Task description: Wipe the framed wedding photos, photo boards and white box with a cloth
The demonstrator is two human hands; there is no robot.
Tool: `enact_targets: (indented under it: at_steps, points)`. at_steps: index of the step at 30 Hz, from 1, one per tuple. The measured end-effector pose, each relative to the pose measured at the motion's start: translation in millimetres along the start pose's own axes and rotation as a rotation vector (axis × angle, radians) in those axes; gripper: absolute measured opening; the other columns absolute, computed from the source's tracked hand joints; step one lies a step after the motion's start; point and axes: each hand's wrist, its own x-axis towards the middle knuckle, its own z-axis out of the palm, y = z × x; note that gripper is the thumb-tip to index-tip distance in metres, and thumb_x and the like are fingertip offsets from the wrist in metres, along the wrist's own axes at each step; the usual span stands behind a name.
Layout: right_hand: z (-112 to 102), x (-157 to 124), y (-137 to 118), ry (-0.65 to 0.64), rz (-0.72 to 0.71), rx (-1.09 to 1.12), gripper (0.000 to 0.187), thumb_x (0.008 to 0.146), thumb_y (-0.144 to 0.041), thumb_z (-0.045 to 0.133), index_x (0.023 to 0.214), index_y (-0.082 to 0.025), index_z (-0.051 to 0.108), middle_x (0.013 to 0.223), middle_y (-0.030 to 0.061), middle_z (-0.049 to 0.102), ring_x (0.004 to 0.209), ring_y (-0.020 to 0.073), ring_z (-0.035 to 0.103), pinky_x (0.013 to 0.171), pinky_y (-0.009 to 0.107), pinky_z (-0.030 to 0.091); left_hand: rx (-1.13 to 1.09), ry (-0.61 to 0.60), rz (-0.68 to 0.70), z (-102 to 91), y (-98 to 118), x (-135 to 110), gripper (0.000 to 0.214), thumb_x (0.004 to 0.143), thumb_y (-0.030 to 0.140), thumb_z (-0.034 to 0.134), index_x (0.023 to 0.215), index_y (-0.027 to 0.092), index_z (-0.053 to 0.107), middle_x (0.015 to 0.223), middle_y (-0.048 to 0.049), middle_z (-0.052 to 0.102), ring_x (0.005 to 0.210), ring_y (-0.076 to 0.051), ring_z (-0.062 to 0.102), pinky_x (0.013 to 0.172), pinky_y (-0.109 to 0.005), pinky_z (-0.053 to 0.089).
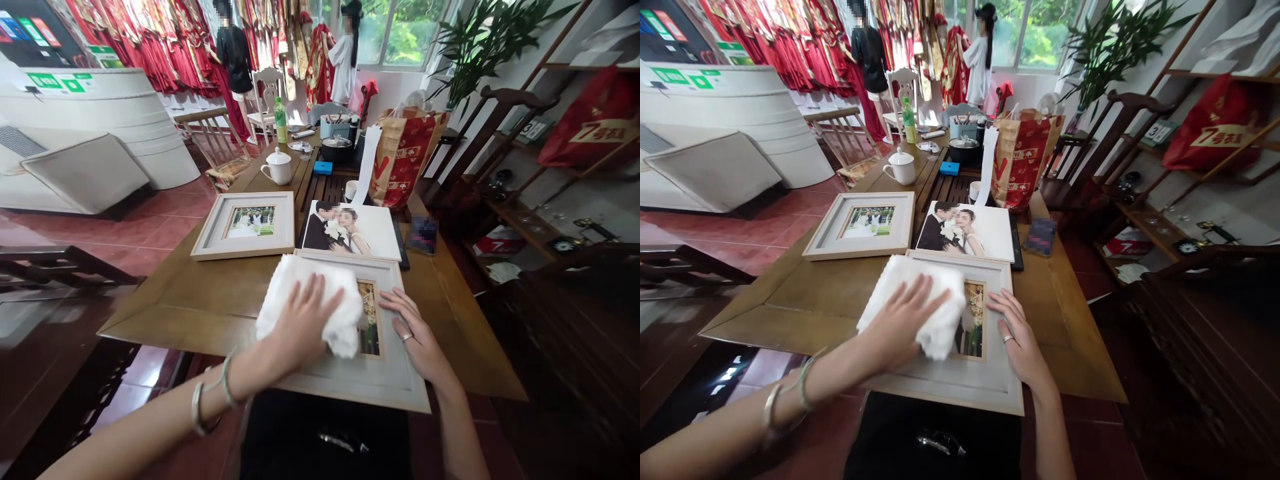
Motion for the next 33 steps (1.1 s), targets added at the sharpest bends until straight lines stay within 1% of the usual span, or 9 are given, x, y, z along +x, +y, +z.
enact_targets:
  at_steps: [4,7,13,15,18,21,27,30,33]
  points:
    - [0.2,0.2,-0.7,0.007,0.001,-0.005,0.031,0.095,-0.028,0.037,0.119,-0.031,0.057,0.138,0.0017,0.049,0.139,0.0229,0.026,0.114,0.052,0.020,0.031,0.166,-0.057,-9.6,-27.1,35.8,0.087,0.071,0.008,0.057,0.148,0.014,0.017,0.155,-0.0209,0.012,0.143,-0.037,0.003,0.113,-0.054,0.015]
    - [1.2,0.4,-0.5,0.023,0.008,0.000,0.031,0.095,-0.027,0.038,0.118,-0.031,0.057,0.137,0.0022,0.050,0.138,0.0228,0.027,0.114,0.052,0.021,0.067,0.150,-0.066,-7.2,-26.8,31.1,0.086,0.071,0.009,0.055,0.148,0.012,0.017,0.154,-0.0222,0.019,0.142,-0.038,0.011,0.112,-0.056,0.018]
    - [2.9,0.5,1.1,0.051,0.005,0.004,0.030,0.094,-0.025,0.038,0.117,-0.030,0.057,0.135,0.0032,0.052,0.137,0.0216,0.030,0.114,0.051,0.021,0.047,-0.164,0.000,9.9,6.1,-53.4,0.099,0.058,0.011,0.062,0.148,0.013,0.021,0.154,-0.0216,0.018,0.140,-0.043,0.010,0.110,-0.062,0.018]
    - [2.8,0.3,1.5,0.049,0.009,0.003,0.030,0.094,-0.025,0.038,0.118,-0.030,0.057,0.135,0.0031,0.052,0.137,0.0216,0.029,0.114,0.051,0.021,-0.007,-0.283,0.056,12.2,9.9,-83.3,0.101,0.054,0.008,0.060,0.148,0.016,0.024,0.153,-0.0186,0.022,0.140,-0.041,0.017,0.109,-0.058,0.026]
    - [1.8,0.0,1.8,0.035,0.030,0.005,0.031,0.095,-0.026,0.037,0.119,-0.031,0.056,0.137,0.0024,0.050,0.138,0.0217,0.027,0.114,0.051,0.020,-0.061,-0.254,0.121,14.6,7.4,-102.8,0.103,0.051,0.005,0.052,0.148,0.023,0.021,0.155,-0.0108,0.022,0.142,-0.033,0.019,0.110,-0.050,0.030]
    - [0.5,0.4,1.5,0.017,0.040,0.009,0.031,0.095,-0.026,0.037,0.119,-0.031,0.056,0.139,0.0015,0.049,0.140,0.0213,0.025,0.115,0.050,0.019,-0.052,-0.096,0.100,22.3,1.8,-84.0,0.108,0.048,0.005,0.049,0.149,0.023,0.016,0.157,-0.0086,0.012,0.144,-0.031,0.005,0.113,-0.052,0.020]
    - [-0.4,1.2,0.9,0.005,0.024,0.002,0.032,0.095,-0.027,0.037,0.121,-0.031,0.056,0.140,0.0017,0.048,0.140,0.0224,0.024,0.115,0.052,0.019,-0.048,0.270,-0.031,30.7,-14.3,4.4,0.095,0.062,0.011,0.058,0.148,0.015,0.018,0.157,-0.0184,0.007,0.142,-0.036,-0.005,0.114,-0.054,0.008]
    - [0.2,0.5,1.0,0.014,0.022,0.003,0.033,0.094,-0.028,0.038,0.122,-0.031,0.055,0.140,0.0021,0.048,0.140,0.0231,0.025,0.115,0.053,0.019,-0.029,0.333,-0.074,22.0,-22.2,36.6,0.094,0.065,0.013,0.061,0.149,0.016,0.018,0.156,-0.0196,0.009,0.142,-0.039,-0.003,0.113,-0.058,0.007]
    - [1.3,-0.1,0.8,0.026,0.027,0.009,0.033,0.094,-0.028,0.038,0.121,-0.031,0.056,0.139,0.0022,0.049,0.139,0.0230,0.025,0.114,0.053,0.020,0.002,0.308,-0.052,12.7,-24.0,47.2,0.092,0.067,0.014,0.062,0.148,0.016,0.020,0.156,-0.0193,0.011,0.142,-0.041,-0.002,0.111,-0.061,0.005]
